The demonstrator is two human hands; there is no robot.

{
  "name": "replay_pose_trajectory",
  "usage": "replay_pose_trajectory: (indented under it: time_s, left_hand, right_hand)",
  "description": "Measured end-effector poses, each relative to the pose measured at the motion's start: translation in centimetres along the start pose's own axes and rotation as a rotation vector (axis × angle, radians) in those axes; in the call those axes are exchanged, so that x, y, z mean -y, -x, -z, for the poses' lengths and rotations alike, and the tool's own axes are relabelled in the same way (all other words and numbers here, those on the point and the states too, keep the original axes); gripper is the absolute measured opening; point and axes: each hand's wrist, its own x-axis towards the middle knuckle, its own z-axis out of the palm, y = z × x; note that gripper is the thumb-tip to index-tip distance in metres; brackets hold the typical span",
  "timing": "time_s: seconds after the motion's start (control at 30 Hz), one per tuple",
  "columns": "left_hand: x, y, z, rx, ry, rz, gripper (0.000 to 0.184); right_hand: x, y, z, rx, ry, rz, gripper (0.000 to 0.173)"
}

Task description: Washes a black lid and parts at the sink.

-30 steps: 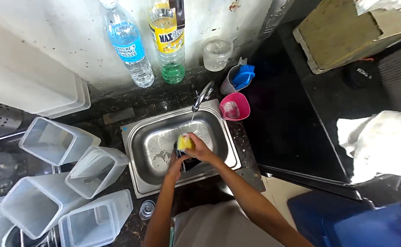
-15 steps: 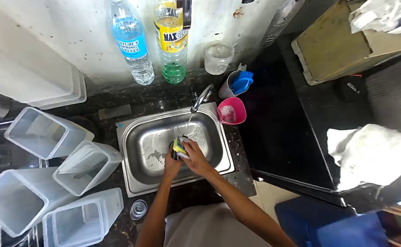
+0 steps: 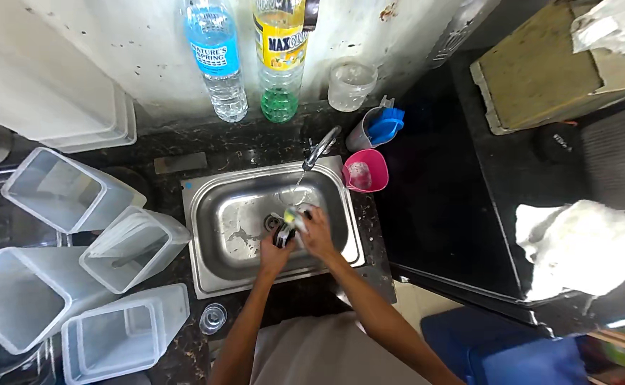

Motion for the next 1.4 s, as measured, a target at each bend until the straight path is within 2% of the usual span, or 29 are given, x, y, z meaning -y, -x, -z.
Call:
replay_pose_trajectory:
  time_s: [0.07, 0.23, 0.3, 0.37, 0.47, 0.5, 0.57, 0.63, 0.7, 0.73, 0.8, 0.87, 0.97, 1.03, 1.07, 1.17, 1.27, 1.4]
  left_hand:
    - [-0.1, 0.0, 0.1, 0.025, -0.007, 0.010, 0.050]
    - [-0.7, -0.2, -0.1, -0.012, 0.006, 0.033, 0.038]
    - [-0.4, 0.3, 0.1, -0.013, -0.001, 0.019, 0.042]
    - [0.2, 0.9, 0.4, 0.005, 0.000, -0.028, 0.048]
    - [0.0, 2.1, 0.9, 0.059, 0.136, -0.224, 0.055]
    - [-0.4, 2.0, 1.0, 0.111, 0.197, -0.291, 0.063]
    - [-0.7, 1.3, 1.1, 0.252, 0.351, -0.313, 0.086]
    - [-0.5, 0.2, 1.6, 0.411, 0.465, -0.262, 0.107]
    - [-0.3, -0.3, 2.7, 0.560, 0.511, -0.179, 0.112]
    - [-0.6, -0.5, 3.2, 0.594, 0.505, -0.104, 0.107]
    - [-1.9, -0.5, 3.5, 0.574, 0.360, 0.060, 0.081]
    - [-2.6, -0.6, 2.7, 0.456, 0.105, 0.165, 0.064]
    - [-0.6, -0.7, 1.7, 0.274, -0.025, 0.085, 0.054]
    - [-0.3, -0.6, 1.8, 0.207, -0.042, 0.019, 0.051]
    - [-0.5, -0.6, 1.7, 0.187, -0.051, 0.012, 0.050]
    - [-1.0, -0.9, 1.5, 0.127, -0.094, 0.013, 0.046]
    - [-0.7, -1.2, 1.7, 0.127, -0.111, -0.106, 0.048]
    - [-0.2, -0.9, 1.2, 0.167, -0.111, -0.046, 0.048]
  right_hand:
    - [-1.7, -1.0, 0.1, 0.019, -0.015, -0.049, 0.035]
    - [3.0, 2.0, 0.1, -0.030, -0.145, 0.072, 0.035]
    - [1.2, 1.8, -0.5, -0.036, -0.166, 0.063, 0.035]
    - [-1.7, 0.7, -0.5, -0.005, -0.231, -0.042, 0.034]
    - [-2.9, -0.5, 0.3, 0.082, -0.622, -0.389, 0.031]
    - [-2.6, -0.6, 0.2, 0.080, -0.770, -0.504, 0.037]
    - [-2.4, -0.2, -0.2, -0.001, -1.048, -0.671, 0.044]
    - [-2.5, -1.1, 0.1, -0.097, -1.091, -0.707, 0.045]
    - [-2.1, -1.7, 0.6, -0.107, -0.962, -0.637, 0.044]
    - [-1.7, -2.0, 0.9, -0.098, -0.904, -0.588, 0.043]
    - [-0.5, -2.0, 1.1, -0.073, -0.808, -0.467, 0.042]
    - [1.0, -1.6, 1.0, -0.047, -0.705, -0.299, 0.043]
    - [2.0, -0.6, 0.9, -0.061, -0.474, -0.099, 0.041]
    - [0.5, -0.2, 0.7, -0.183, -0.213, -0.066, 0.039]
    - [-0.1, 0.2, 0.4, -0.220, -0.170, -0.090, 0.038]
    - [1.7, 2.9, -0.8, -0.183, -0.181, -0.016, 0.031]
    - [3.1, 3.9, -0.7, -0.122, -0.151, 0.149, 0.026]
    - [0.0, 0.7, -0.5, -0.210, -0.162, 0.030, 0.022]
